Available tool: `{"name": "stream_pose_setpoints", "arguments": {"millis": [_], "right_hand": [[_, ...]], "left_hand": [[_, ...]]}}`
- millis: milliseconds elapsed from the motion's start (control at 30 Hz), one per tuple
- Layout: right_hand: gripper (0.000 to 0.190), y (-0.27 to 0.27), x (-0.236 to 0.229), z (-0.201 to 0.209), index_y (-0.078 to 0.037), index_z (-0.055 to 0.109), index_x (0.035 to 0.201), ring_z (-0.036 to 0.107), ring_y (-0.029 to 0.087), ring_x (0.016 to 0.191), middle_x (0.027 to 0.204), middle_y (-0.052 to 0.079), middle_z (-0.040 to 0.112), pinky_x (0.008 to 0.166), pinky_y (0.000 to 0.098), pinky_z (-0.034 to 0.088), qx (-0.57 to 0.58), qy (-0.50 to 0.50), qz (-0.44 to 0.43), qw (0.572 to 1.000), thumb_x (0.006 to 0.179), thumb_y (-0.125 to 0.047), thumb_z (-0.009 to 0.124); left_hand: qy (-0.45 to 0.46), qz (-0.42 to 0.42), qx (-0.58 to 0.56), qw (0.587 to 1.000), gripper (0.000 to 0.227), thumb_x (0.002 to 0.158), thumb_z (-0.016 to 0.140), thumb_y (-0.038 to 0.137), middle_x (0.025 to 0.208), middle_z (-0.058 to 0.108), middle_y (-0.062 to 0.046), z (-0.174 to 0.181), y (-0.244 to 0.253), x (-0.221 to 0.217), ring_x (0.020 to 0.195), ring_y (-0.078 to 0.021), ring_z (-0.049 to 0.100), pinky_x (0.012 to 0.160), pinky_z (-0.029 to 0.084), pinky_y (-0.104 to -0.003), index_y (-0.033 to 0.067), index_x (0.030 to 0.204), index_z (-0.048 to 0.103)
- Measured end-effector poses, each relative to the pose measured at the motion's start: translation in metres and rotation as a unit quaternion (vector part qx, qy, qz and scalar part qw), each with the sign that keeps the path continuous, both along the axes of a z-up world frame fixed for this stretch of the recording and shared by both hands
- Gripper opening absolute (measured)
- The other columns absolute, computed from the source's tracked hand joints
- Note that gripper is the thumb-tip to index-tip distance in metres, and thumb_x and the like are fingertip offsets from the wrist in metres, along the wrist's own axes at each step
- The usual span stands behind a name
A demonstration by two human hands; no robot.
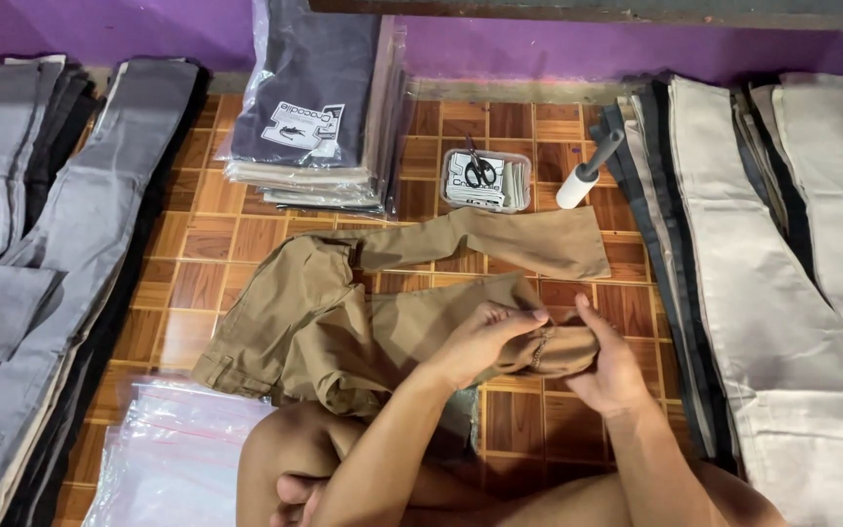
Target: Unfolding a pair of pants, inspecting the seams, trimming loose threads with scissors, and folding them back up for packaging.
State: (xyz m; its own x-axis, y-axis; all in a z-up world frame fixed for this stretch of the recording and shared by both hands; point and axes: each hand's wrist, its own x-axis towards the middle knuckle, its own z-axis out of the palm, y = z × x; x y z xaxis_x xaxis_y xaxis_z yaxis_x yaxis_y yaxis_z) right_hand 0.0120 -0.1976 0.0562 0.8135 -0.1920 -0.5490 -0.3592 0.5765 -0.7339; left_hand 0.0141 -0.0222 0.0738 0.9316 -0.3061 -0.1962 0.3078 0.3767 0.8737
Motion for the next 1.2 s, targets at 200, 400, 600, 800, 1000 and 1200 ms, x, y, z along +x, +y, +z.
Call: {"name": "stream_pose_setpoints", "arguments": {"millis": [200, 400, 600, 800, 1000, 1200], "right_hand": [[0.044, -0.019, -0.003, -0.012, -0.007, 0.072, 0.099, 0.078, 0.026, 0.076, 0.09, 0.016, 0.077, 0.062, 0.0381, 0.062, 0.123, -0.107, 0.151, 0.975, 0.101, -0.05, 0.062], [0.039, -0.028, 0.002, -0.01, 0.003, 0.067, 0.099, 0.054, 0.017, 0.059, 0.072, 0.011, 0.053, 0.052, 0.0256, 0.045, -0.01, -0.13, 0.141, 0.981, 0.102, -0.036, 0.069], [0.013, -0.025, 0.004, -0.001, 0.001, 0.062, 0.092, 0.076, 0.026, 0.072, 0.078, 0.014, 0.068, 0.072, 0.0422, 0.066, -0.013, -0.165, 0.112, 0.98, 0.1, -0.009, 0.065], [0.008, -0.034, 0.012, -0.009, -0.006, 0.072, 0.1, 0.077, 0.023, 0.095, 0.093, 0.008, 0.075, 0.101, 0.0421, 0.059, 0.043, -0.153, 0.049, 0.986, 0.099, -0.006, 0.064], [0.011, -0.014, 0.0, -0.04, -0.002, 0.072, 0.096, 0.074, 0.022, 0.084, 0.089, 0.011, 0.076, 0.099, 0.05, 0.06, 0.164, -0.156, 0.062, 0.972, 0.09, 0.003, 0.064], [0.028, 0.006, -0.017, 0.005, 0.001, 0.07, 0.109, 0.075, 0.034, 0.1, 0.105, 0.023, 0.077, 0.097, 0.0594, 0.057, 0.224, -0.173, 0.141, 0.949, 0.089, -0.017, 0.066]], "left_hand": [[0.012, 0.04, -0.244, 0.969, 0.019, 0.098, 0.07, 0.018, 0.088, 0.074, -0.006, -0.006, 0.008, 0.014, 0.077, -0.0094, 0.073, 0.071, 0.06, -0.022, 0.0019, 0.107, 0.071], [-0.084, 0.097, -0.162, 0.979, 0.051, 0.092, 0.077, 0.011, 0.102, 0.074, -0.004, -0.023, 0.002, 0.021, 0.08, -0.0101, 0.072, 0.074, 0.064, -0.024, 0.0056, 0.138, 0.055], [-0.146, 0.026, -0.069, 0.987, 0.053, 0.088, 0.076, -0.005, 0.11, 0.073, -0.012, 0.009, -0.016, 0.001, 0.101, -0.0182, 0.07, 0.09, 0.062, -0.036, 0.0072, 0.137, 0.06], [-0.032, 0.133, -0.148, 0.979, 0.055, 0.086, 0.077, -0.006, 0.117, 0.074, -0.017, -0.031, -0.023, 0.013, 0.108, -0.0252, 0.071, 0.098, 0.059, -0.047, 0.005, 0.138, 0.061], [0.069, 0.144, -0.329, 0.931, 0.053, 0.09, 0.062, -0.014, 0.119, 0.074, -0.013, -0.028, -0.013, 0.018, 0.103, -0.0262, 0.075, 0.089, 0.065, -0.039, 0.0057, 0.139, 0.06], [0.171, 0.122, -0.399, 0.893, 0.01, 0.091, 0.064, -0.002, 0.093, 0.078, -0.018, -0.033, -0.008, 0.017, 0.078, -0.0295, 0.078, 0.061, 0.066, -0.04, 0.0035, 0.094, 0.071]]}}
